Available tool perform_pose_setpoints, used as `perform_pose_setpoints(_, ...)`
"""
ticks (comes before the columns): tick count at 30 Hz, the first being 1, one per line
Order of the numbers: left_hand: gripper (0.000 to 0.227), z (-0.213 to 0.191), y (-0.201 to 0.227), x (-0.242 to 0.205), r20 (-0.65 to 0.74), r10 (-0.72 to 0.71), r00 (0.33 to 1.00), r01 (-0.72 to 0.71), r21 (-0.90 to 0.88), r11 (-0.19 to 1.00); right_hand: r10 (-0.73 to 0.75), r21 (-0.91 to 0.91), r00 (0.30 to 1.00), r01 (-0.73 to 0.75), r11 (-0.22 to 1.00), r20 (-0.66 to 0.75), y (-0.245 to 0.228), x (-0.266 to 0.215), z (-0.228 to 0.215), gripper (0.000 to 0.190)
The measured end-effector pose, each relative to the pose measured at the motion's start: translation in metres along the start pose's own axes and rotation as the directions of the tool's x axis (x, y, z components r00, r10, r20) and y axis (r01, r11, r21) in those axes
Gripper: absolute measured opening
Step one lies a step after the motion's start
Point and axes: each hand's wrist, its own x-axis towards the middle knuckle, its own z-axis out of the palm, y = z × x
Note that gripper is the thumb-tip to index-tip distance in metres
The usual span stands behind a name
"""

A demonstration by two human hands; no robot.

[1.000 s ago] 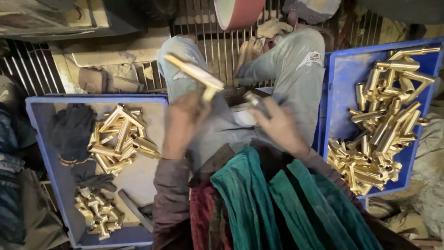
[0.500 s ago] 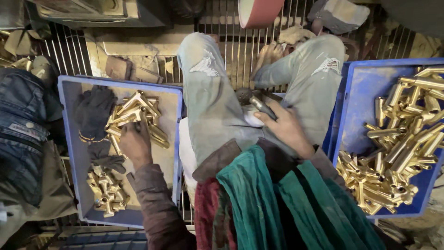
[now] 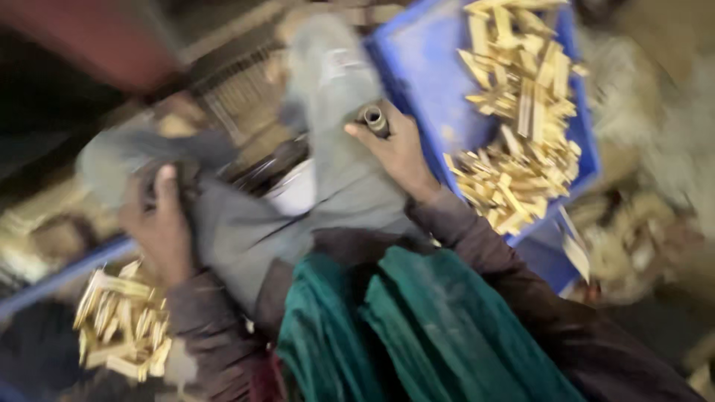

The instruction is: The person sits cross-legged on the floor and repeatedly polishes brass-colored metal parts against a rotating belt sander. They pick up parts from a blue bin on the right, press them against the belt, and place them into a bin on the left.

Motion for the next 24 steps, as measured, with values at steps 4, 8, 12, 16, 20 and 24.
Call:
perform_pose_setpoints(4, 0.022, 0.024, 0.001, 0.02, 0.131, -0.081, 0.988, 0.065, 0.128, 0.99, 0.15, -0.366, 0.979, -0.19, 0.911, -0.135, 0.062, -0.004, -0.075, 0.032)
perform_pose_setpoints(8, 0.024, 0.027, -0.001, 0.016, 0.163, -0.16, 0.974, 0.123, 0.216, 0.969, 0.233, -0.752, 0.973, -0.158, 0.64, -0.006, 0.138, -0.062, -0.146, 0.037)
perform_pose_setpoints(12, 0.022, 0.03, -0.002, 0.017, 0.198, -0.056, 0.979, 0.024, 0.159, 0.987, 0.5, -0.761, 0.866, -0.329, 0.559, -0.007, 0.166, -0.11, -0.164, 0.038)
perform_pose_setpoints(16, 0.022, 0.032, 0.003, 0.022, 0.192, -0.065, 0.979, 0.006, 0.29, 0.957, 0.353, -0.721, 0.935, -0.274, 0.636, -0.045, 0.16, -0.127, -0.152, 0.051)
perform_pose_setpoints(20, 0.023, 0.032, 0.007, 0.022, 0.186, -0.077, 0.979, 0.023, 0.273, 0.962, 0.314, -0.723, 0.946, -0.267, 0.637, -0.073, 0.169, -0.127, -0.164, 0.038)
perform_pose_setpoints(24, 0.023, 0.029, 0.0, 0.018, 0.182, -0.032, 0.983, -0.023, 0.291, 0.956, 0.347, -0.767, 0.938, -0.236, 0.597, -0.019, 0.18, -0.119, -0.179, 0.034)
